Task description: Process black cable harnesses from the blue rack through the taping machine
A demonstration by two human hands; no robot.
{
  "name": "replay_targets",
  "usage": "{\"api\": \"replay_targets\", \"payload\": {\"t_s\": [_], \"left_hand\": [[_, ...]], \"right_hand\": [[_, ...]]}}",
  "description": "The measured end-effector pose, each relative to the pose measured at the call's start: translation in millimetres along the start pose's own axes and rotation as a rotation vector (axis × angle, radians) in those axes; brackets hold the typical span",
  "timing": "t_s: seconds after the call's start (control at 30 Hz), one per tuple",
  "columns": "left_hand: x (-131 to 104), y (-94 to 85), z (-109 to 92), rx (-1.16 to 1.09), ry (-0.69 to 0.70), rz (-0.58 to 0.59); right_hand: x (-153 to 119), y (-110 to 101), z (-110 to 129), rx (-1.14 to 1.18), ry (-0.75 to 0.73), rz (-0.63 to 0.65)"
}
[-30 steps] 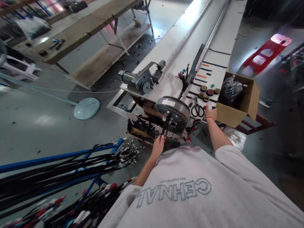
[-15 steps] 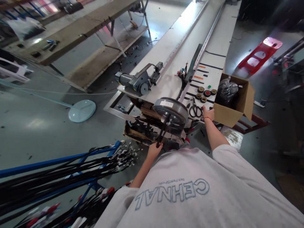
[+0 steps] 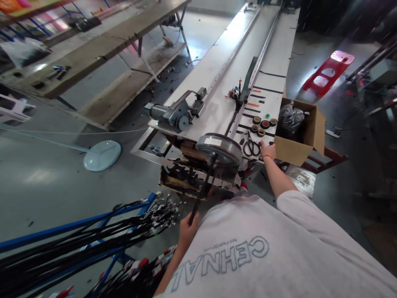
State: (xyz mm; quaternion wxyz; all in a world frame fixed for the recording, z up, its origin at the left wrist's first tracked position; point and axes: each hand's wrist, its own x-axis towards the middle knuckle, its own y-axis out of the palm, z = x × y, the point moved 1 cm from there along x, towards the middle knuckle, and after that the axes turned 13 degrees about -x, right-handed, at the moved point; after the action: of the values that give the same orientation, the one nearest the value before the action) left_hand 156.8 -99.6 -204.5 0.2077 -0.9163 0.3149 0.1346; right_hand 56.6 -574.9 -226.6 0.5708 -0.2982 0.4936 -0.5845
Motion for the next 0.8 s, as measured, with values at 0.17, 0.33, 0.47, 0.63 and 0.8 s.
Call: {"api": "replay_targets", "payload": {"t_s": [0.17,0.33,0.47,0.63,0.8], "left_hand": [[-2.6,6.0,-20.9,-0.017,0.048,0.012],[15.6,20.3,-27.7,-0.005,0.109,-0.032],[31.4,29.7,-32.5,-0.018,0.131,-0.048],[47.2,42.4,-44.5,-0.017,0.169,-0.029],[60.6,60.3,-59.5,-0.001,0.148,-0.036]], "right_hand": [[2.3,4.1,-1.8,-0.004,0.0,-0.014],[2.5,6.5,-2.5,0.005,-0.01,-0.01],[1.9,6.2,-2.5,-0.002,0.007,-0.008],[0.9,4.9,-2.5,0.001,-0.008,0.017],[-0.7,5.2,-2.1,-0.002,-0.005,0.025]]}}
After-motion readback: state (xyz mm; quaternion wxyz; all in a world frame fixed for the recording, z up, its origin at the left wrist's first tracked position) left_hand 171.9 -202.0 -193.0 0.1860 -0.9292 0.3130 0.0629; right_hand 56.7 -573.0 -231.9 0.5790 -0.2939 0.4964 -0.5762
